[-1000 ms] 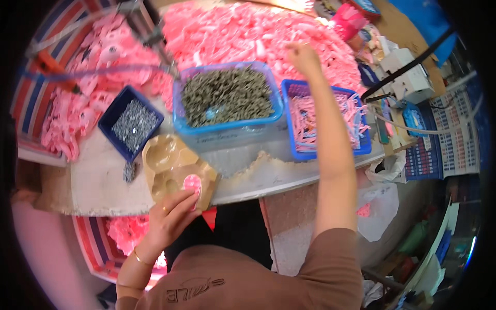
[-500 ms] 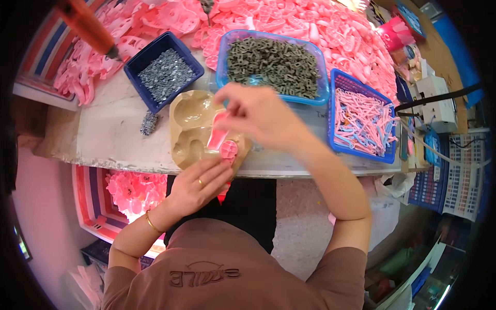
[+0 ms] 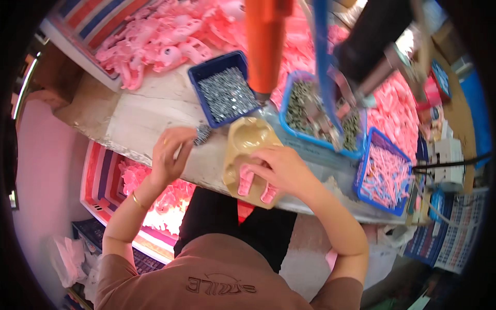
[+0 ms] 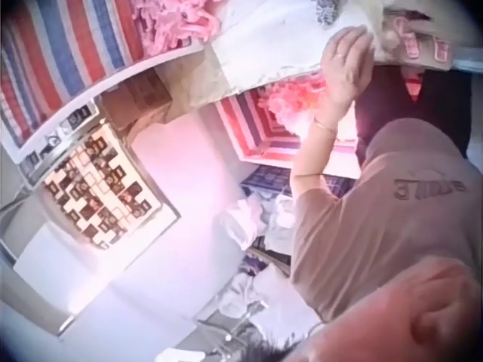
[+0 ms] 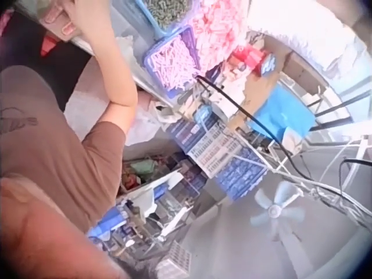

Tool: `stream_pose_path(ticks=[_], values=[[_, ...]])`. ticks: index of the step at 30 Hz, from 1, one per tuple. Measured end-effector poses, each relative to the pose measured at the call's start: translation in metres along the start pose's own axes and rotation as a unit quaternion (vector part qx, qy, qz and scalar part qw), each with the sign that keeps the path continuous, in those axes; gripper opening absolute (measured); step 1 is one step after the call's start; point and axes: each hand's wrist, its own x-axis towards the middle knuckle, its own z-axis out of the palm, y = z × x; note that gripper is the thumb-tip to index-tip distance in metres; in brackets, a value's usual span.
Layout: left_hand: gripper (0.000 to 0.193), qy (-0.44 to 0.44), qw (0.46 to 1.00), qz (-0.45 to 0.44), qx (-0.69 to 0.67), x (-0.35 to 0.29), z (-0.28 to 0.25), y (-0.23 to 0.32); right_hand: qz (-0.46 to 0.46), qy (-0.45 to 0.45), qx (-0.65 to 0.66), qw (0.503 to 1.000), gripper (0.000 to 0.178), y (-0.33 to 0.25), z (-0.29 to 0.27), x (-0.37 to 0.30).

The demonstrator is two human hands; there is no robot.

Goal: Assembling pink plastic toy components using pneumatic and electric screwdrivers at a factory workbench.

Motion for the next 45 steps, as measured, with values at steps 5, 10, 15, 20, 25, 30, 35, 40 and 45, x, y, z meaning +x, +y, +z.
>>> stream_pose_path(ticks=[5, 10, 15, 20, 25, 30, 35, 40, 45], values=[[0.025, 0.068, 0.989, -0.072, 0.112, 0.071, 0.002, -0.095, 0.104, 0.009, 0.106, 0.989, 0.015, -0.003, -0.005, 0.000], [0.029, -0.018, 0.929, -0.029, 0.368, 0.151, 0.012, -0.156, 0.183, 0.010, 0.174, 0.968, 0.015, -0.003, 0.000, -0.002], [0.040, -0.087, 0.900, -0.072, 0.421, 0.176, 0.025, -0.179, 0.208, 0.019, 0.222, 0.952, 0.014, 0.006, 0.004, -0.005], [0.048, 0.061, 0.951, -0.083, 0.292, 0.167, 0.000, -0.184, 0.203, 0.021, 0.232, 0.951, 0.015, 0.000, 0.004, -0.001], [0.055, 0.225, 0.958, -0.172, 0.047, 0.120, -0.053, -0.111, 0.213, 0.032, 0.250, 0.944, 0.014, -0.001, 0.000, 0.000], [0.062, 0.156, 0.980, -0.117, 0.047, 0.014, -0.022, 0.010, 0.138, 0.115, 0.277, 0.944, 0.031, -0.028, 0.018, 0.007], [0.073, 0.062, 0.984, -0.102, -0.129, -0.052, 0.038, 0.109, 0.037, 0.148, 0.351, 0.924, 0.073, -0.078, 0.045, 0.036], [0.059, 0.012, 0.984, -0.065, -0.163, -0.085, 0.057, 0.116, 0.084, 0.095, 0.193, 0.973, 0.072, -0.081, 0.026, 0.017], [0.046, -0.007, 0.983, 0.019, -0.183, -0.077, 0.025, 0.090, 0.033, 0.111, -0.135, 0.984, 0.072, -0.052, -0.005, -0.021]])
